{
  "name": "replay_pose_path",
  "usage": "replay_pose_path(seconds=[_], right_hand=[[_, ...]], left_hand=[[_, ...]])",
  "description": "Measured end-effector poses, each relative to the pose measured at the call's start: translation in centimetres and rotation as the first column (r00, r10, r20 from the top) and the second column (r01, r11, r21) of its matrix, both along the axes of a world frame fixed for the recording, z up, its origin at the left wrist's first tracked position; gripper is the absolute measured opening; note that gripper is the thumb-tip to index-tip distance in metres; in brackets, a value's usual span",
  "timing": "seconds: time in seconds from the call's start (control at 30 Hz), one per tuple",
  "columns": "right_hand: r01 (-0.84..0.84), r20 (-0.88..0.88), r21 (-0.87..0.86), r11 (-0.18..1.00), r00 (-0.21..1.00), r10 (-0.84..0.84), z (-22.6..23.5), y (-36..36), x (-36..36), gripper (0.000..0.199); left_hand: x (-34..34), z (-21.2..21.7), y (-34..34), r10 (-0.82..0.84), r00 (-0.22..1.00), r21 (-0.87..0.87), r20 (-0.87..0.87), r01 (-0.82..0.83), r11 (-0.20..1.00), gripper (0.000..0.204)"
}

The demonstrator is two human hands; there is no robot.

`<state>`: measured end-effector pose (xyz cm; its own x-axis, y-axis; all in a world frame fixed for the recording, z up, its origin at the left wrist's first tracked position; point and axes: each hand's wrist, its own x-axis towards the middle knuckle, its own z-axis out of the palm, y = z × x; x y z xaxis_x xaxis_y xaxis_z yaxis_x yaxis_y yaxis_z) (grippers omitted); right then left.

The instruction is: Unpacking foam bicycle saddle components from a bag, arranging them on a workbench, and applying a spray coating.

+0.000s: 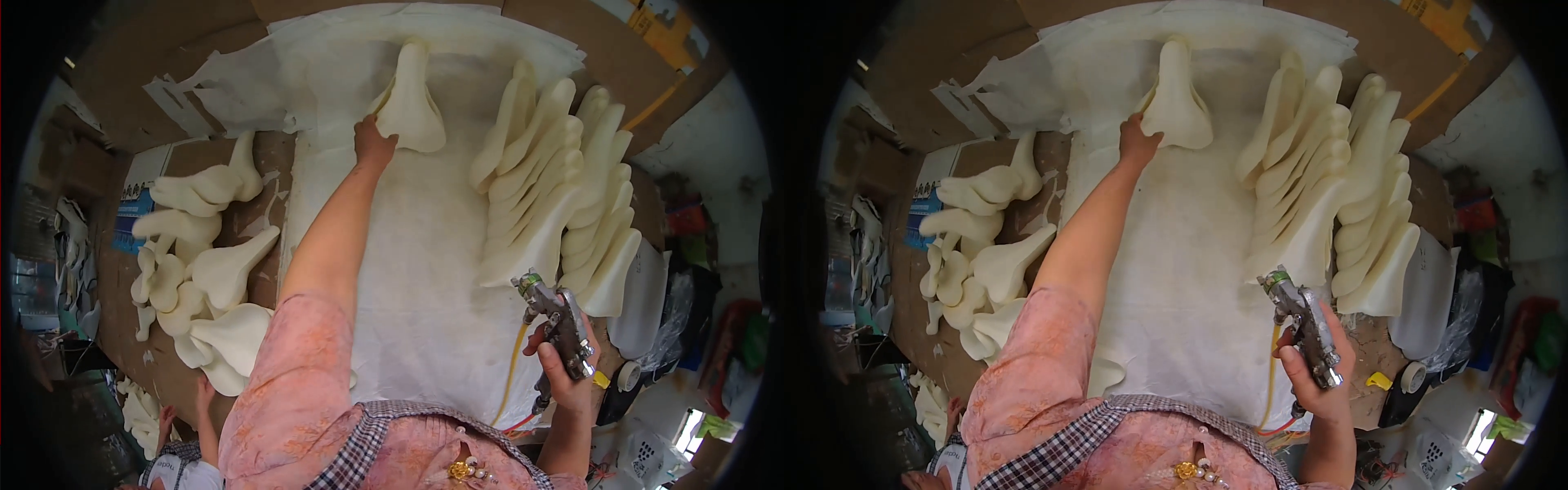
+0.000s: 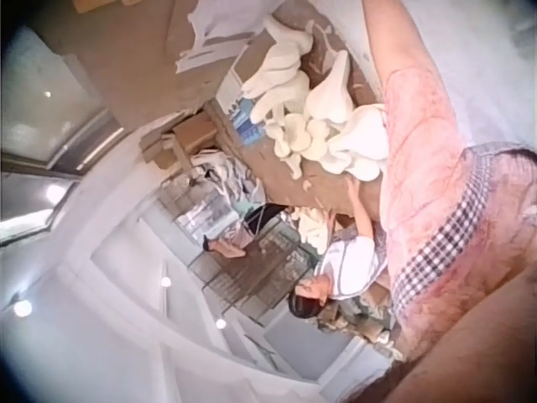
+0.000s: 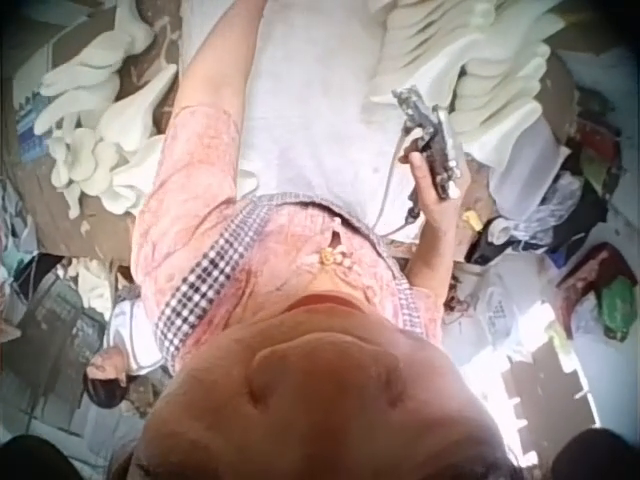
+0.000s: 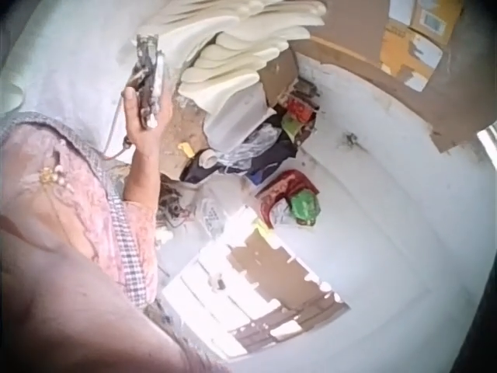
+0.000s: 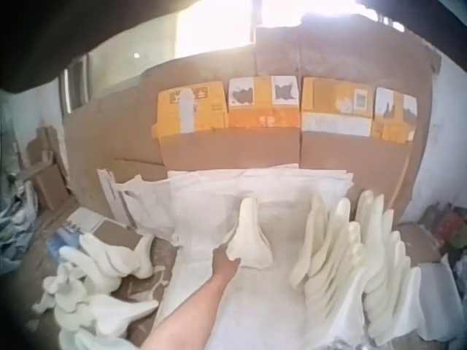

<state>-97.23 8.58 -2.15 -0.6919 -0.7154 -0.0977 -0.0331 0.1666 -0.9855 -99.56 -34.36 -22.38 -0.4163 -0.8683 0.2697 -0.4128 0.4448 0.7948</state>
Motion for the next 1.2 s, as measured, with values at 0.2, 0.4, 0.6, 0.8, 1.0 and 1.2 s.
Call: replay_pose_path(seconds=[0.2,0.4,0.6,0.8,1.0,1.2], right_hand=[[-0.09,-0.087,0.072,0.993,0.992,0.096,-2.6,-1.0,-2.3,0.062],[0.138,-0.046,-0.287,0.948,0.986,-0.158,2.0,-2.5,-1.5,0.07],[0.067,0.054,-0.198,0.978,0.997,-0.057,-1.0,-2.1,-2.3,0.065],[-0.02,0.127,-0.129,0.991,0.991,0.037,-3.3,-2.7,-2.5,0.062],[0.004,0.086,-0.037,0.999,0.996,0.0,-4.3,-1.5,-2.2,0.066],[-0.185,-0.018,0.005,0.983,0.983,0.185,-2.2,-1.4,-1.7,0.059]], left_hand=[[1.9,2.2,-0.3,0.039,0.998,-0.273,0.039,-0.027,0.962,0.013],[15.5,3.9,-4.3,0.239,0.964,-0.185,-0.12,-0.258,0.948,0.019],[10.1,3.1,-6.2,0.153,0.924,0.228,-0.35,-0.074,0.971,0.033],[1.0,-0.1,-11.7,-0.268,0.961,-0.072,-0.067,0.263,0.962,0.026],[-0.8,0.7,-7.2,-0.104,0.986,-0.396,0.129,0.147,0.906,0.019],[16.6,6.8,0.5,0.163,0.968,-0.209,-0.193,-0.203,0.957,0.022]])
